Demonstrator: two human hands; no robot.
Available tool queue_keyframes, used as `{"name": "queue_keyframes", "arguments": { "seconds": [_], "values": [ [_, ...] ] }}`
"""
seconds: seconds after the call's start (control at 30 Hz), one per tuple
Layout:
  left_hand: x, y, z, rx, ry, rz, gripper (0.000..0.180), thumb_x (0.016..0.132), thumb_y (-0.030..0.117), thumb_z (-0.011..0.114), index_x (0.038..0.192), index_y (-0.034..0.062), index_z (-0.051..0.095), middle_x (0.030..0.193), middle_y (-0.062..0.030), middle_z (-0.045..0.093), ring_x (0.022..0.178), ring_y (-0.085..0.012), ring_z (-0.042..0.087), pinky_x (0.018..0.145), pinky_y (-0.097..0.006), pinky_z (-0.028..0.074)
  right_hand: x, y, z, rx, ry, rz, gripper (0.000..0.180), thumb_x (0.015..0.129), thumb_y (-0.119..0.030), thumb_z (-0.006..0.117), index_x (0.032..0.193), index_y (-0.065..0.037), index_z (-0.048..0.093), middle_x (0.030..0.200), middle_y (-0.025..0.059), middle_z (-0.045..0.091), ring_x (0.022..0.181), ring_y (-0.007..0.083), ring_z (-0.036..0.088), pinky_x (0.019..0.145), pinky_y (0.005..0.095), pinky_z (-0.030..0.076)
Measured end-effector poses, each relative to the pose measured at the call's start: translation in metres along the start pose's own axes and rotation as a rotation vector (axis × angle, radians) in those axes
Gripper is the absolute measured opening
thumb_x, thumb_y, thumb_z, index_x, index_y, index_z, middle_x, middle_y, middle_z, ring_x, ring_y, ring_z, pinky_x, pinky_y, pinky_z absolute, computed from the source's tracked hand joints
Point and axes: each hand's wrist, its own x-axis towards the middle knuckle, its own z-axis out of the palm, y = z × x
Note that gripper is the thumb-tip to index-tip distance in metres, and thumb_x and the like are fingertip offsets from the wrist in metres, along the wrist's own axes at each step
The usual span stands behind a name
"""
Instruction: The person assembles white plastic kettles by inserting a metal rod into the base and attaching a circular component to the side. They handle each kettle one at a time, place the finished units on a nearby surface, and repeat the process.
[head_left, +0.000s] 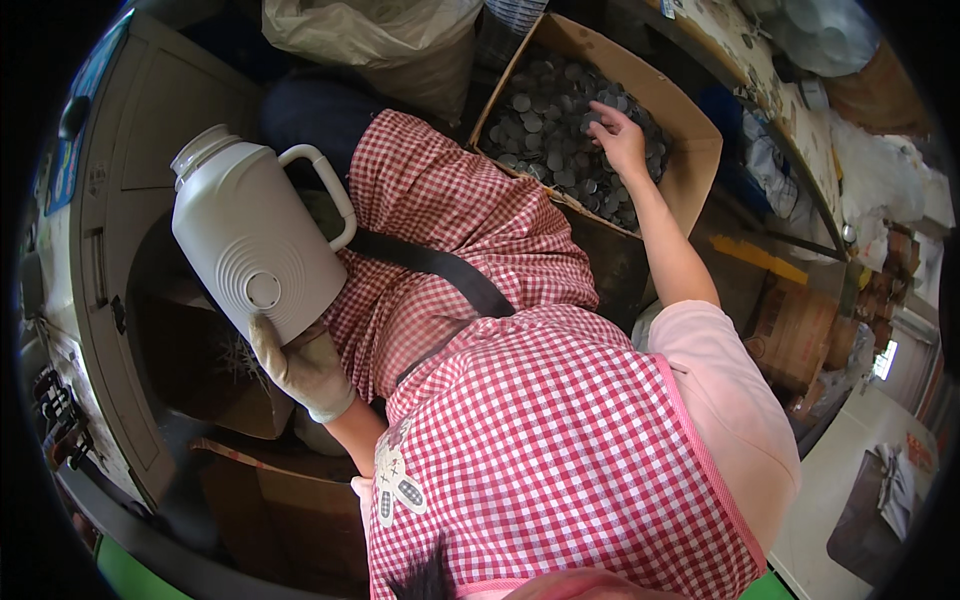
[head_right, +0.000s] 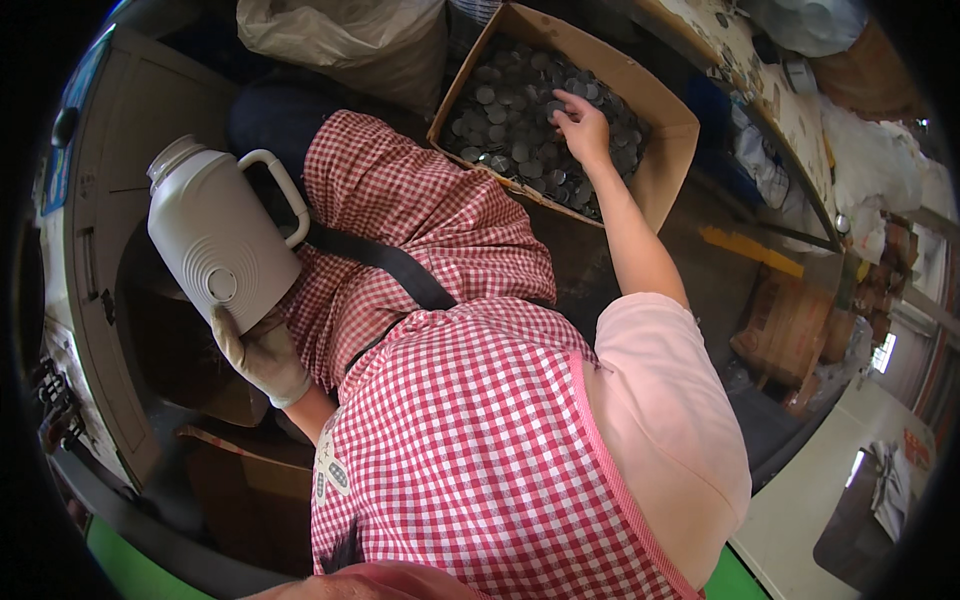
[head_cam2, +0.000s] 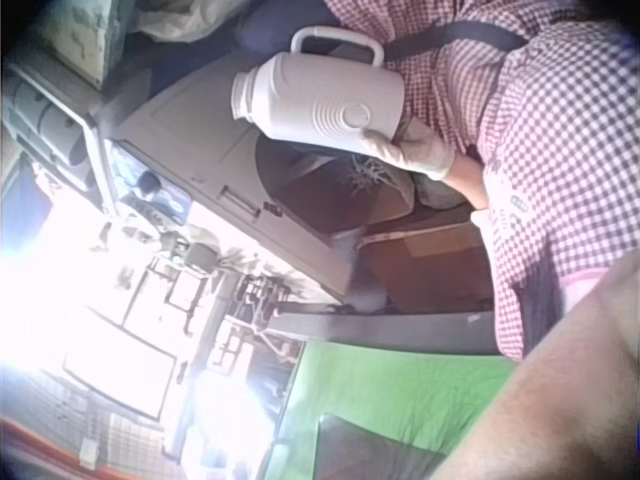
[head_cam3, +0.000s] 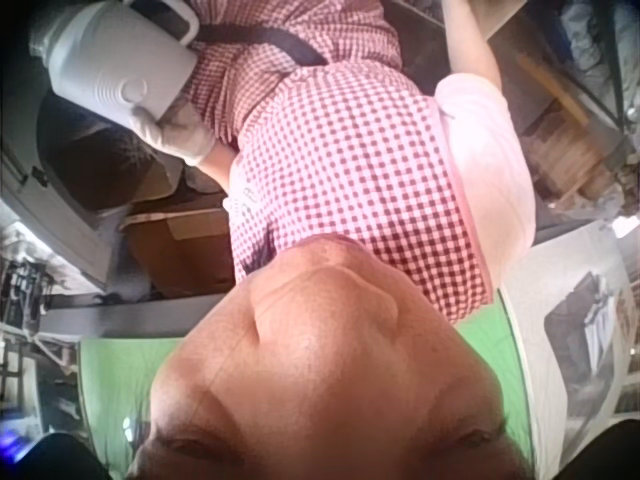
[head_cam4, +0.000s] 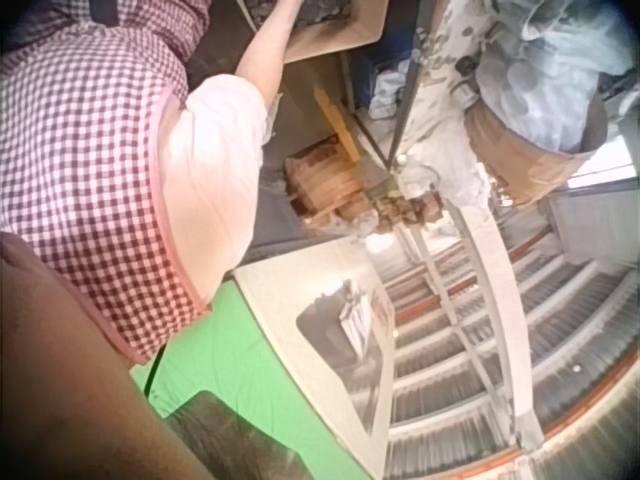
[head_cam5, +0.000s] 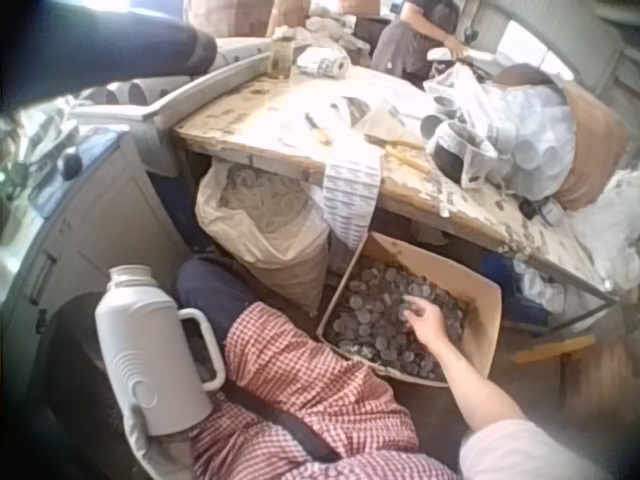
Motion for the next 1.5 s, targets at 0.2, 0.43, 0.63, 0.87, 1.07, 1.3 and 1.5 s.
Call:
{"name": "queue_keyframes", "arguments": {
  "seconds": [0.2,0.43,0.63,0.87,1.07,1.3,1.5],
  "values": [
    [0.001,-0.003,-0.003,0.074,0.006,0.004,0.046,0.102,0.031,0.058,0.141,0.0052,0.058,0.145,-0.0141,0.056,0.130,-0.0259,0.058,0.100,-0.046,0.057,-0.006,0.014,-0.006,-0.274,0.012,-0.106,0.024,0.095,0.000,0.064,0.116,-0.004,0.073,0.106,0.0057,0.075,0.093,0.0150,0.072,0.078,0.0279,0.057],
    [0.002,0.003,0.006,-0.013,-0.027,-0.044,0.047,0.102,0.030,0.059,0.142,0.0045,0.056,0.144,-0.0141,0.058,0.129,-0.0269,0.059,0.103,-0.049,0.054,-0.019,-0.016,0.008,-0.242,-0.038,0.023,0.022,0.098,-0.002,0.061,0.116,-0.005,0.073,0.112,0.0042,0.074,0.095,0.0139,0.072,0.080,0.0270,0.056],
    [0.000,-0.002,0.014,-0.126,0.108,-0.075,0.044,0.100,0.030,0.063,0.138,0.0073,0.059,0.137,-0.0109,0.064,0.123,-0.0258,0.062,0.102,-0.048,0.052,-0.056,-0.152,0.072,0.425,-0.470,0.052,0.027,0.103,-0.008,0.058,0.126,0.003,0.068,0.115,0.0099,0.073,0.099,0.0157,0.070,0.078,0.0270,0.055],
    [-0.017,0.007,0.049,-0.014,-0.085,-0.110,0.037,0.108,0.016,0.054,0.142,0.0029,0.053,0.138,-0.0074,0.061,0.124,-0.0168,0.060,0.108,-0.036,0.048,-0.140,-0.291,0.193,0.565,-0.964,0.028,0.025,0.095,-0.002,0.072,0.120,0.001,0.070,0.101,0.0064,0.075,0.083,0.0101,0.071,0.068,0.0214,0.055],
    [-0.018,0.022,0.069,-0.015,-0.038,-0.108,0.035,0.108,0.014,0.055,0.141,0.0040,0.053,0.133,-0.0078,0.063,0.120,-0.0159,0.062,0.103,-0.030,0.050,-0.164,-0.316,0.221,0.378,-0.975,-0.081,0.014,0.096,-0.009,0.074,0.107,-0.001,0.073,0.089,0.0063,0.076,0.077,0.0096,0.071,0.065,0.0219,0.056],
    [-0.009,0.017,0.064,-0.007,-0.040,-0.139,0.035,0.106,0.013,0.058,0.139,0.0030,0.055,0.131,-0.0082,0.063,0.115,-0.0169,0.063,0.101,-0.032,0.050,-0.148,-0.318,0.224,0.253,-1.138,0.054,0.017,0.094,-0.016,0.077,0.097,0.000,0.071,0.081,0.0043,0.073,0.067,0.0076,0.067,0.061,0.0211,0.054],
    [-0.003,0.021,0.063,0.220,-0.021,0.000,0.039,0.098,0.007,0.071,0.134,0.0025,0.059,0.123,-0.0077,0.068,0.107,-0.0151,0.066,0.094,-0.030,0.054,-0.131,-0.332,0.230,0.020,-1.269,0.033,0.023,0.095,-0.022,0.077,0.097,0.001,0.072,0.081,0.0075,0.074,0.066,0.0107,0.070,0.059,0.0222,0.056]
  ]
}}
